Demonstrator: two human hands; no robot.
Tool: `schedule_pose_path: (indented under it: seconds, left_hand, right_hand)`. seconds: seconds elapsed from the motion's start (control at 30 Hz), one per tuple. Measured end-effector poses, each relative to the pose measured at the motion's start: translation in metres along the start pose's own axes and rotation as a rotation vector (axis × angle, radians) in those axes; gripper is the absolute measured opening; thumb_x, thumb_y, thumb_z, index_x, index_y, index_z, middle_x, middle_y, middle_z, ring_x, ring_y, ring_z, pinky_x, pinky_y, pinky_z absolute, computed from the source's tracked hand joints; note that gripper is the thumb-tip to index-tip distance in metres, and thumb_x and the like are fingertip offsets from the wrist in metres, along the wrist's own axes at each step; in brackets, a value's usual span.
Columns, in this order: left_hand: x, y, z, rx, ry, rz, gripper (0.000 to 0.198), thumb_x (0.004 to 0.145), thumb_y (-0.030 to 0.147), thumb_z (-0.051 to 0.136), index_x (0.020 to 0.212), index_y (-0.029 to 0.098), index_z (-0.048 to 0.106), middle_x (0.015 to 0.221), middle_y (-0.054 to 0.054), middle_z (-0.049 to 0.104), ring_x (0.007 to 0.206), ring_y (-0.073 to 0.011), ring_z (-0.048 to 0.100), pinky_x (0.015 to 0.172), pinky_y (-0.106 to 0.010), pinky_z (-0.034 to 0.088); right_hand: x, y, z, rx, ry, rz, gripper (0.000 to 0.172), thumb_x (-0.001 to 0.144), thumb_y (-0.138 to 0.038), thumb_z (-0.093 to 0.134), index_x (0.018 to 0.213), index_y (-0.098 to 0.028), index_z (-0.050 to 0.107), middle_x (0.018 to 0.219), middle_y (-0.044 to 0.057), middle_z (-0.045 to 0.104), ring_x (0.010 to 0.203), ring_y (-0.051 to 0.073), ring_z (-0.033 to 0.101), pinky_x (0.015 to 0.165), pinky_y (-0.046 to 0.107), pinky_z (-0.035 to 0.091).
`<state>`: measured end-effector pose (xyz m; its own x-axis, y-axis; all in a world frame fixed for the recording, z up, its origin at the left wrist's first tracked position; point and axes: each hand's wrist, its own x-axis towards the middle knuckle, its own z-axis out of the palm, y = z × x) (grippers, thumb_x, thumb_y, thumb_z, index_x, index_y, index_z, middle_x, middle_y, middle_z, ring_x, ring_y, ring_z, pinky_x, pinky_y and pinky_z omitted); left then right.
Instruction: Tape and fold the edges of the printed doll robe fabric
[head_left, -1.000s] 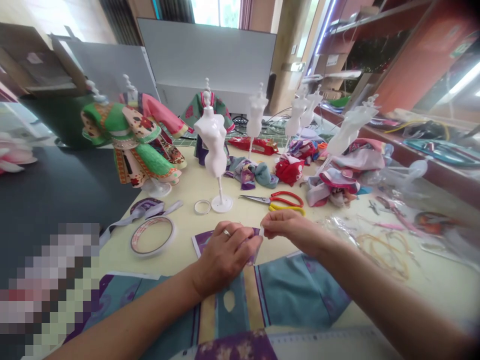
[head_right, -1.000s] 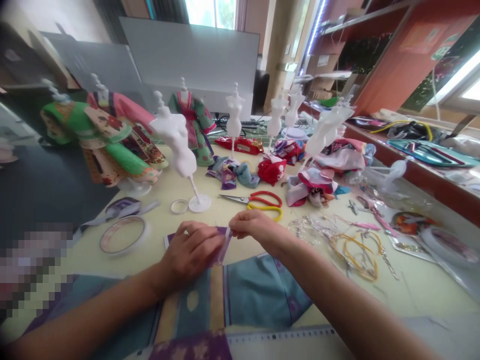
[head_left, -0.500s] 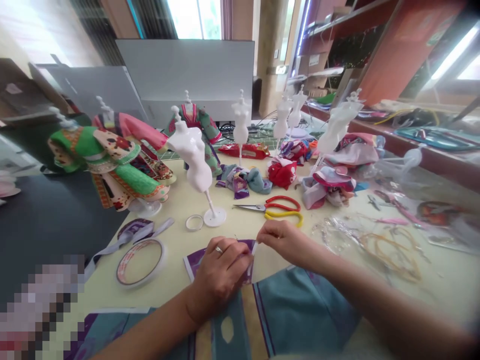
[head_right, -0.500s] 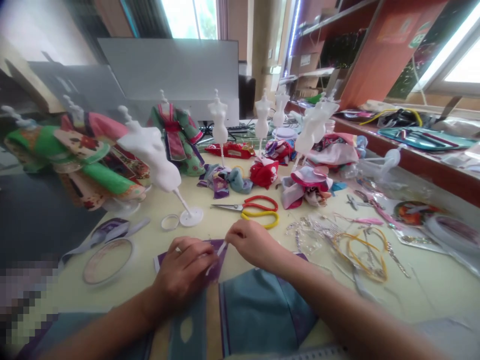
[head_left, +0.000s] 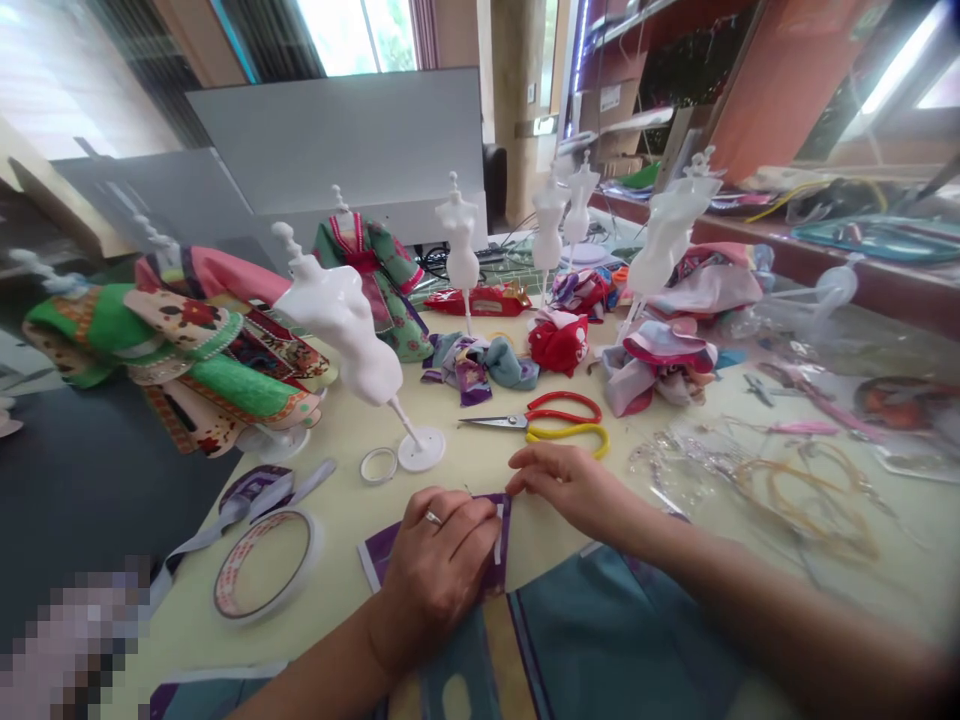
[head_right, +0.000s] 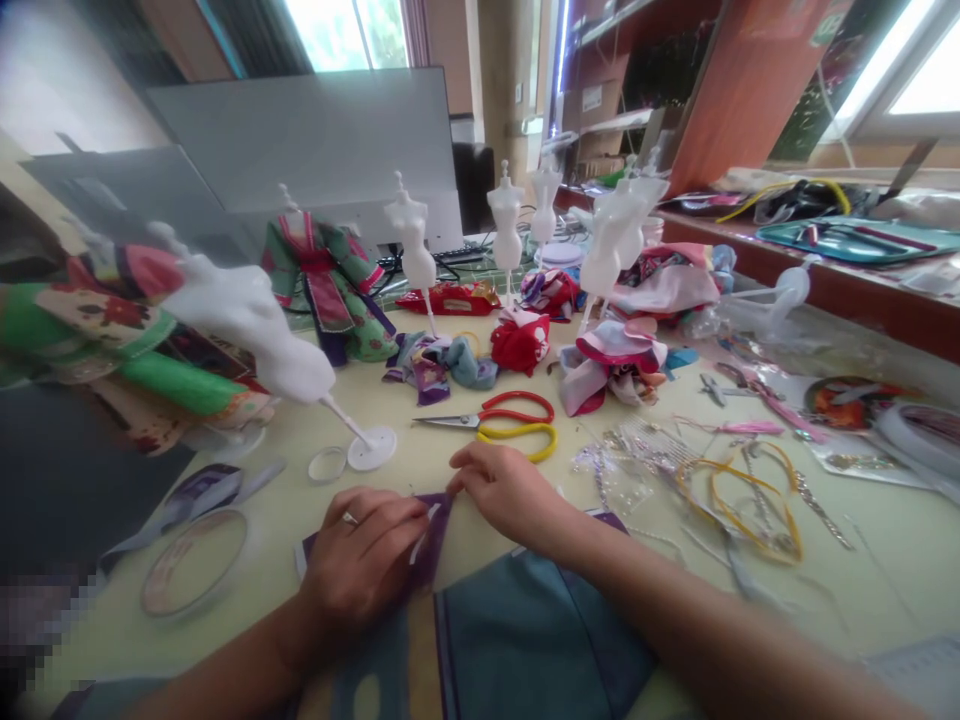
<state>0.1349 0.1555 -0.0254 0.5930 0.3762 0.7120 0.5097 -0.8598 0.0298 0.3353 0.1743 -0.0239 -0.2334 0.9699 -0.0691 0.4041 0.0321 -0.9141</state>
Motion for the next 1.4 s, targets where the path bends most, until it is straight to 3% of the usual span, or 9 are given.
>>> schedule_pose_path:
  seconds: [0.3,0.7,1.4]
  left_hand:
    - [0.0,-0.004,0.005,0.023,-0.049,0.03,0.022,0.078,0.006,0.053,0.099,0.013,0.06,0.091,-0.012,0.07,0.083,-0.0229,0.061,0.079,-0.039,0.042]
    - [0.01,-0.006,0.008,0.013,-0.089,0.074,0.024,0.078,0.005,0.051,0.099,0.012,0.06,0.09,-0.013,0.069,0.083,-0.0248,0.06,0.077,-0.041,0.04]
    - [0.007,-0.007,0.016,0.028,-0.107,0.08,0.023,0.082,0.007,0.047,0.098,0.011,0.063,0.091,-0.013,0.071,0.085,-0.0243,0.059,0.077,-0.041,0.039]
  right_hand:
    - [0.002,0.001,-0.002,0.059,-0.033,0.049,0.016,0.083,-0.018,0.048,0.094,-0.02,0.059,0.082,0.006,0.074,0.088,0.022,0.068,0.082,0.036,0.049]
    - [0.009,0.015,0.003,0.07,0.045,0.016,0.014,0.082,-0.016,0.044,0.09,-0.021,0.054,0.082,0.005,0.072,0.078,0.02,0.066,0.071,0.033,0.048]
    - [0.008,0.004,-0.004,-0.045,0.072,0.041,0.016,0.078,-0.014,0.044,0.088,-0.02,0.055,0.085,0.006,0.071,0.083,0.02,0.065,0.07,0.029,0.047]
